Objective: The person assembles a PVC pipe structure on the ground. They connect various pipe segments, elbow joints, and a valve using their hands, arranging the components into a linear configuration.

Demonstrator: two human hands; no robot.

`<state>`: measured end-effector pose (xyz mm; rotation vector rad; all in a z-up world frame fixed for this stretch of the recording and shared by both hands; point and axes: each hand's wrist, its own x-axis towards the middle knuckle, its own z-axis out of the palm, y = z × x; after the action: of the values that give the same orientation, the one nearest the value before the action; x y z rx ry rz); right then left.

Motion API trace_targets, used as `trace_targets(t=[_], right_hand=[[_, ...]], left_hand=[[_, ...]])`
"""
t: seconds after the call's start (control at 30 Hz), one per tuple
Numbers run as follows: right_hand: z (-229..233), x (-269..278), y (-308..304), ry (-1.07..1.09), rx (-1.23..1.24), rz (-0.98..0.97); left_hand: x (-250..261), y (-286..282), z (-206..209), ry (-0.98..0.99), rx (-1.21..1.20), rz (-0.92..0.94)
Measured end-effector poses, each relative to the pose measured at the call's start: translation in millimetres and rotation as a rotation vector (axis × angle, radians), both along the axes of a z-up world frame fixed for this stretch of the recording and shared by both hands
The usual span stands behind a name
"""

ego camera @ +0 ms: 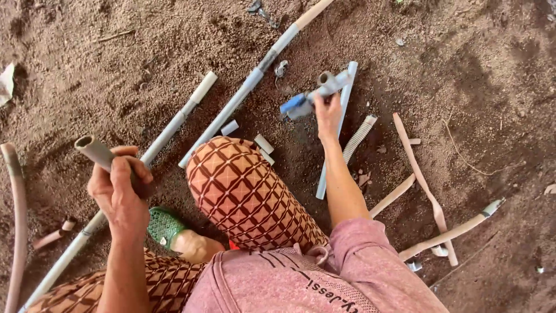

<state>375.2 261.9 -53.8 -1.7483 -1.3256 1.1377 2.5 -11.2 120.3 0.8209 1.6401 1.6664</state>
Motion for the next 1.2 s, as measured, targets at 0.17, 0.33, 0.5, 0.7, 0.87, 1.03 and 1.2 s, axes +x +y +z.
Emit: trace_targets(t=[0.17,0.33,0.5,0.7,0.87,1.03,1.2], right_hand=[[80.5,-32.0,20.2,0.637,0.076,-0.14],[190.8,-88.7,24.8,1.44,-0.073,0.371],[281.0,-162.4,4.2,1.028,0.114,0.626],[304.1,-229.1,-23.6,0.361,0.47,0.951],[302.5,-244.0,-57.7,0.226,0.416,1.104],[276.4,-249.5,-63.0,0.527,0.056,1.166],[284.9,-253.0,-71.8,0.554,-0.087,1.153]], left_hand=[[11.3,7.4,27.5,-0.106,0.039,0.036],[14.5,6.0,56.5,-0.119,0.138,0.09],[3.6,2.6,88.6,-0.201,0.326,0.24],[-24.3,-7.9,105.2,-0.071,0.361,0.573],[-21.7,-23.5,118.6,-0.178,0.511,0.447],[-7.0,-25.1,130.5,-0.291,0.71,0.352],[-3.8,-25.0,133.9,-0.124,0.751,0.359]])
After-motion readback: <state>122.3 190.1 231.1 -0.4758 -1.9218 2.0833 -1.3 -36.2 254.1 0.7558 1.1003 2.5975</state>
